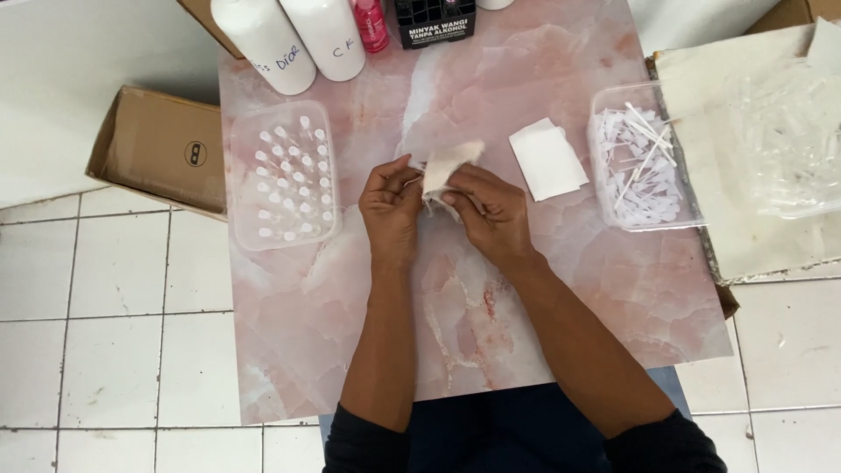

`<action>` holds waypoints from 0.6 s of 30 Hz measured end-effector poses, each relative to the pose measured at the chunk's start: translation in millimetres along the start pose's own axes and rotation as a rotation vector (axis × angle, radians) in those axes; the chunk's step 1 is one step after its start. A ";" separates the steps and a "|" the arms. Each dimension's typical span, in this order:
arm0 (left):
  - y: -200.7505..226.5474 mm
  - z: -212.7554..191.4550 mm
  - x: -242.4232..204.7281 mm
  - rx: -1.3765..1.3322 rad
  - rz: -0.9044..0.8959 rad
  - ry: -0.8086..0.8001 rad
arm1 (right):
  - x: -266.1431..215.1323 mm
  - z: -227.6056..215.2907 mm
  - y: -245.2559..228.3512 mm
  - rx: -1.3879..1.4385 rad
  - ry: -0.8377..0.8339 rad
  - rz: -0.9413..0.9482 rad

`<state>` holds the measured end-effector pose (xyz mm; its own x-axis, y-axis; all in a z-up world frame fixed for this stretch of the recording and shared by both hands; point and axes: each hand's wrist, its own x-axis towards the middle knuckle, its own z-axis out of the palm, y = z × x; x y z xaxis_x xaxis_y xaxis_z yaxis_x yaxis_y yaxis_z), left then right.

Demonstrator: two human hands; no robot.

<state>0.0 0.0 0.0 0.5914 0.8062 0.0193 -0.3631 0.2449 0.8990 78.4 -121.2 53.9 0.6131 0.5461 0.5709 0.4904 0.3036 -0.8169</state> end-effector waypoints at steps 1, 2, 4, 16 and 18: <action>2.5 4.3 -1.8 -0.002 -0.001 -0.004 | 2.9 0.3 -4.5 -0.004 0.002 -0.001; 5.2 8.6 -3.6 -0.015 0.009 0.000 | 5.8 0.8 -9.1 -0.039 0.012 -0.040; 10.3 15.6 -6.9 -0.027 0.018 0.004 | 9.8 1.8 -14.1 -0.073 0.022 -0.078; 12.5 31.8 -17.4 0.206 0.129 -0.010 | -1.2 -17.0 23.9 -0.122 -0.088 -0.058; 13.8 33.3 -18.6 0.224 0.139 -0.007 | -1.3 -16.1 21.6 -0.127 -0.109 -0.052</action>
<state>8.0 -29.5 26.6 0.5519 0.8200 0.1518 -0.2735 0.0060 0.9619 98.1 -128.0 36.8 0.5178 0.6154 0.5943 0.5981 0.2363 -0.7658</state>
